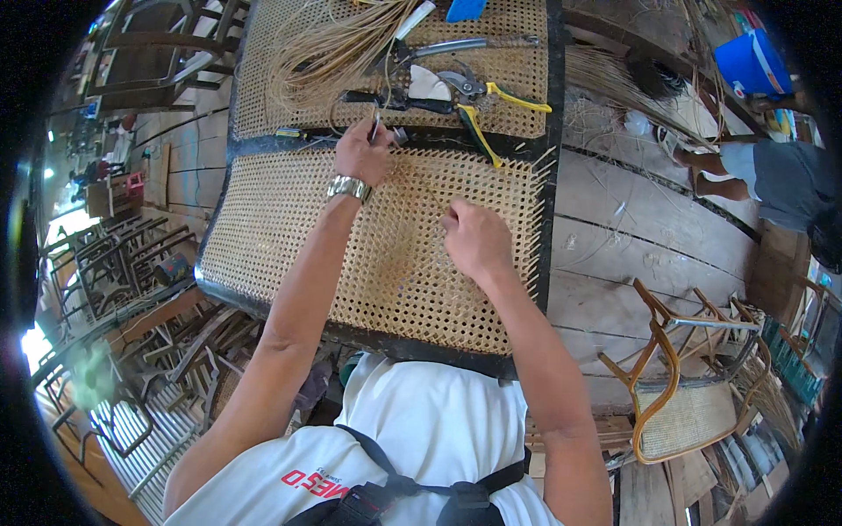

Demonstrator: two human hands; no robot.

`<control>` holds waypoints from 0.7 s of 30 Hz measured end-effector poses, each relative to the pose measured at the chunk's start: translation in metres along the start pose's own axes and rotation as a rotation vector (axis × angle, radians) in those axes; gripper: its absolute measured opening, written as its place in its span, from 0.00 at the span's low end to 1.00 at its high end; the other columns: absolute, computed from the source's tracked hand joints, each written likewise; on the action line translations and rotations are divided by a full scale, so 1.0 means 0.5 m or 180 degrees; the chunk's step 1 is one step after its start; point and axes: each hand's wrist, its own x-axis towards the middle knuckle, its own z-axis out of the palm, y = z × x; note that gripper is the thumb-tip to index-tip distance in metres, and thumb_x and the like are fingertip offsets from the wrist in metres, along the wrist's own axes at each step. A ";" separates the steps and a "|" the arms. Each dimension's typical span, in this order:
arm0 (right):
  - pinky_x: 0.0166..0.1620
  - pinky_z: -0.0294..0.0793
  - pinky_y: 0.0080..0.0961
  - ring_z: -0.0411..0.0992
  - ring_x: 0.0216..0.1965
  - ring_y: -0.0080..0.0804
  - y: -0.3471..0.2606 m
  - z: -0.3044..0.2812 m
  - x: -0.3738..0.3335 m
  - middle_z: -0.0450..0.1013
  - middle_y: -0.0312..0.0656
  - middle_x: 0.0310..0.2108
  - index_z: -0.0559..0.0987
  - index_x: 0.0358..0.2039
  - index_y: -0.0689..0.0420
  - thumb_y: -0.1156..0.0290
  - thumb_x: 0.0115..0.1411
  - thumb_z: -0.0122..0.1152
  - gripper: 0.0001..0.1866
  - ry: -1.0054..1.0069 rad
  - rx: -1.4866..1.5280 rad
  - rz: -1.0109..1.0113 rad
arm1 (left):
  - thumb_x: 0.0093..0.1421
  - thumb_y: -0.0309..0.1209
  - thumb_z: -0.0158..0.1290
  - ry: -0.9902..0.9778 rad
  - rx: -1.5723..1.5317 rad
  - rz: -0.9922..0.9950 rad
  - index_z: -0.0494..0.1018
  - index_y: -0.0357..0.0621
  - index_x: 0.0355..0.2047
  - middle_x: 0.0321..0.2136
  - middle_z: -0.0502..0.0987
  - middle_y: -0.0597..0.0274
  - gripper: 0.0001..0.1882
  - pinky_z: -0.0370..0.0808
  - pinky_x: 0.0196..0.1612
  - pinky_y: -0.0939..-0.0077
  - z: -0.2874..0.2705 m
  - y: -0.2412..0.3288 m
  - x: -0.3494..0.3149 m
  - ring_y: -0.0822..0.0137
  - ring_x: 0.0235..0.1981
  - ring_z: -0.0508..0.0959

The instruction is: Weaving and repairing the rattan seat of a chair frame.

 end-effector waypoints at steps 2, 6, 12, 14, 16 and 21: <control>0.40 0.76 0.44 0.79 0.36 0.49 -0.041 0.002 0.031 0.79 0.50 0.32 0.79 0.35 0.57 0.61 0.63 0.58 0.12 0.0131 -0.0081 0.0310 | 0.57 0.31 0.61 -0.0044 -0.0316 -0.0642 0.75 0.44 0.30 0.36 0.78 0.50 0.06 0.75 0.38 0.58 0.000 -0.013 0.034 0.51 0.36 0.79; 0.42 0.75 0.42 0.79 0.35 0.42 -0.039 0.000 0.064 0.79 0.47 0.31 0.79 0.38 0.57 0.62 0.65 0.54 0.12 -0.0038 0.0028 0.0356 | 0.60 0.35 0.59 0.0302 0.0523 -0.0022 0.72 0.42 0.35 0.34 0.79 0.48 0.11 0.75 0.39 0.55 0.018 -0.009 0.056 0.48 0.37 0.79; 0.38 0.74 0.32 0.77 0.33 0.34 0.017 0.020 0.084 0.79 0.44 0.32 0.80 0.37 0.59 0.64 0.64 0.59 0.11 0.0143 0.1580 0.0141 | 0.62 0.41 0.57 0.0772 -0.0538 -0.0441 0.76 0.43 0.37 0.34 0.79 0.46 0.14 0.75 0.40 0.54 0.010 0.001 0.019 0.43 0.37 0.79; 0.36 0.71 0.27 0.74 0.31 0.27 0.009 0.014 0.065 0.78 0.40 0.30 0.80 0.37 0.59 0.65 0.64 0.60 0.11 0.0329 0.2096 0.0036 | 0.59 0.44 0.60 0.0541 0.0142 -0.0674 0.78 0.43 0.35 0.35 0.80 0.47 0.17 0.76 0.42 0.56 -0.004 -0.039 0.009 0.46 0.38 0.80; 0.34 0.69 0.22 0.71 0.29 0.21 0.019 -0.003 0.039 0.76 0.36 0.28 0.80 0.37 0.60 0.65 0.64 0.62 0.10 0.0573 0.2593 0.0052 | 0.58 0.44 0.61 0.0266 0.0593 -0.0451 0.78 0.41 0.32 0.33 0.81 0.49 0.17 0.77 0.40 0.59 0.004 0.002 -0.015 0.49 0.36 0.81; 0.29 0.63 0.14 0.64 0.26 0.12 -0.023 -0.053 -0.013 0.71 0.27 0.25 0.80 0.37 0.59 0.70 0.65 0.61 0.06 0.0678 0.3079 -0.0136 | 0.52 0.41 0.64 -0.0124 0.0806 -0.0349 0.79 0.43 0.28 0.27 0.82 0.50 0.14 0.78 0.39 0.61 0.008 0.012 -0.009 0.52 0.32 0.82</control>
